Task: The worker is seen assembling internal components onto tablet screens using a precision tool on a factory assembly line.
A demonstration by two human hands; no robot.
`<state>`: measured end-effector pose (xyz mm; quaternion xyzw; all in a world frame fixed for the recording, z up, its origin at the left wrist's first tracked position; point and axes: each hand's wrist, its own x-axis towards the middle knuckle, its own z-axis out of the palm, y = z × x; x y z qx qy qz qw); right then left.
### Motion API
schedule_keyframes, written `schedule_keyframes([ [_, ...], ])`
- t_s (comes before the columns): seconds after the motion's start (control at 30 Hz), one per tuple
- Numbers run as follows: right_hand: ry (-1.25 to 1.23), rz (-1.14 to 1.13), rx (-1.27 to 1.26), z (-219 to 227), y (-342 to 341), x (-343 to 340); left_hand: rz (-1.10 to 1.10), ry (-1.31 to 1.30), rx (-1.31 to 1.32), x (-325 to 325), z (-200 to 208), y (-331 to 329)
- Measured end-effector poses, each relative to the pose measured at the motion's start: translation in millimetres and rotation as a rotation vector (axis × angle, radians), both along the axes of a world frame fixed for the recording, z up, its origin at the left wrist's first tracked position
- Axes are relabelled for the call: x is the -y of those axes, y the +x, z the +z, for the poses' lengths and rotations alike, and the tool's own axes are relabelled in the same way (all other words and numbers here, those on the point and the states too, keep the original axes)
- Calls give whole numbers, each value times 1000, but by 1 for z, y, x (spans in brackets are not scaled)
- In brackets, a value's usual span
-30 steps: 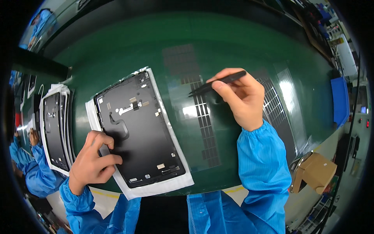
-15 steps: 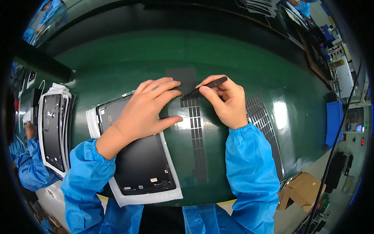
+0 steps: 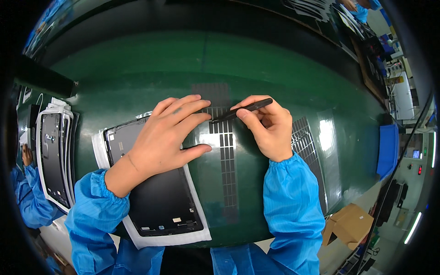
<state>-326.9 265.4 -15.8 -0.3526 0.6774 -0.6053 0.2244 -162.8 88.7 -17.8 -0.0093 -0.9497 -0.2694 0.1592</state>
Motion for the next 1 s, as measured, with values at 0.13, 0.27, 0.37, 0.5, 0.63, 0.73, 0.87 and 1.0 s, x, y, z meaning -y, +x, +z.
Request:
schedule_keyframes([
  [0.13, -21, 21, -20, -1, 1, 0, -7, 3, -6, 1, -1, 1],
  [0.27, -37, -1, -2, -2, 2, 2, -4, 8, -13, 1, -2, 1],
  [0.37, -34, -8, -1, -1, 1, 2, -7, 0, -8, 1, -1, 1],
  [0.5, -13, -9, 1, -2, 0, 1, -4, 4, -7, 0, 0, 1],
  [0.63, -31, 15, 19, -1, 1, 2, -2, 8, -11, 0, -1, 1],
  [0.73, -48, 9, 16, -2, -1, -1, -4, 10, -11, 0, -1, 1],
  [0.87, -24, 1, -1, -1, -1, 0, -10, 6, -4, 0, 0, 1],
  [1.0, -34, 20, 13, -1, 1, 1, -1, 3, -11, 0, -1, 1],
])
